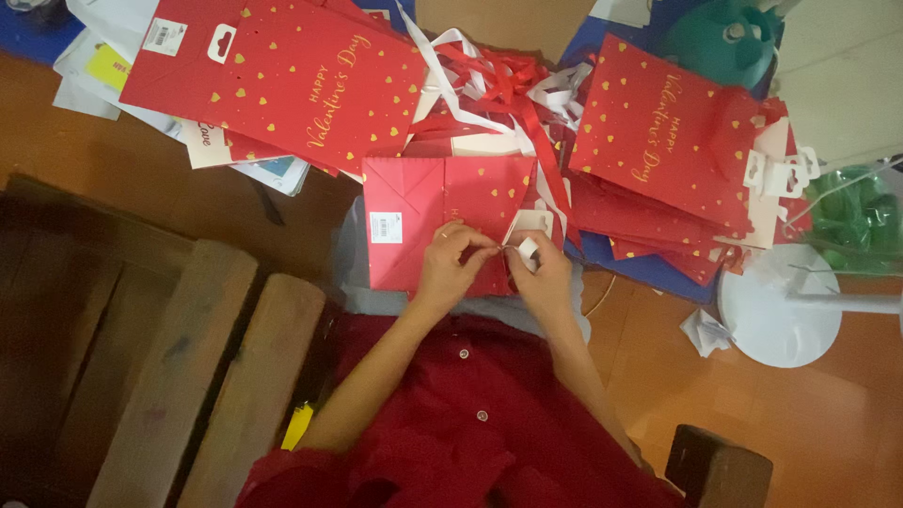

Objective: The person assembles red Valentine's Day gift bags by inserting white ribbon handles through the bag's handle slots and tying them into knots. The person works on multiple bags one at a time, placing each completed bag aside.

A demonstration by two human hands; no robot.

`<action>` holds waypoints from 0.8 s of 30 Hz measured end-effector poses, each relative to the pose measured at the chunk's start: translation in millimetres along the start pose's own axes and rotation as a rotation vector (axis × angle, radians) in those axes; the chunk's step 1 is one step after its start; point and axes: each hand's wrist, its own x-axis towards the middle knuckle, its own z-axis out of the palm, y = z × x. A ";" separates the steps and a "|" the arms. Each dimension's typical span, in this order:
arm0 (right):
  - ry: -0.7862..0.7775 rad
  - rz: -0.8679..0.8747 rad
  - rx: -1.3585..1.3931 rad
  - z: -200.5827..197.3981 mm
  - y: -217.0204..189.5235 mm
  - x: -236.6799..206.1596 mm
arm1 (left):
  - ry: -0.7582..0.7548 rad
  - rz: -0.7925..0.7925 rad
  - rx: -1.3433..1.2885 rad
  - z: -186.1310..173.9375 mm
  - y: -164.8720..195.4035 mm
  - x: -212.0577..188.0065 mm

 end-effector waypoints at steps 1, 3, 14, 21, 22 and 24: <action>0.007 -0.023 0.014 0.6 -0.8 -0.1 | 0.017 0.018 -0.013 1.1 -0.1 -0.4; 0.022 -0.070 0.042 0.8 -2.4 -0.8 | 0.050 0.054 -0.039 2.0 -1.4 -0.9; 0.021 -0.206 -0.091 -9.8 -9.0 -4.1 | -0.081 0.072 -0.028 1.5 -8.5 -2.2; -0.039 -0.013 0.200 -8.7 9.3 -0.5 | -0.102 0.085 0.004 2.2 -12.3 -0.1; 0.002 -0.053 0.170 -8.1 11.0 0.7 | -0.109 0.088 0.009 2.0 -12.2 -0.1; 0.085 -0.135 0.112 -7.9 10.8 3.0 | -0.122 0.097 0.019 1.0 -9.5 0.7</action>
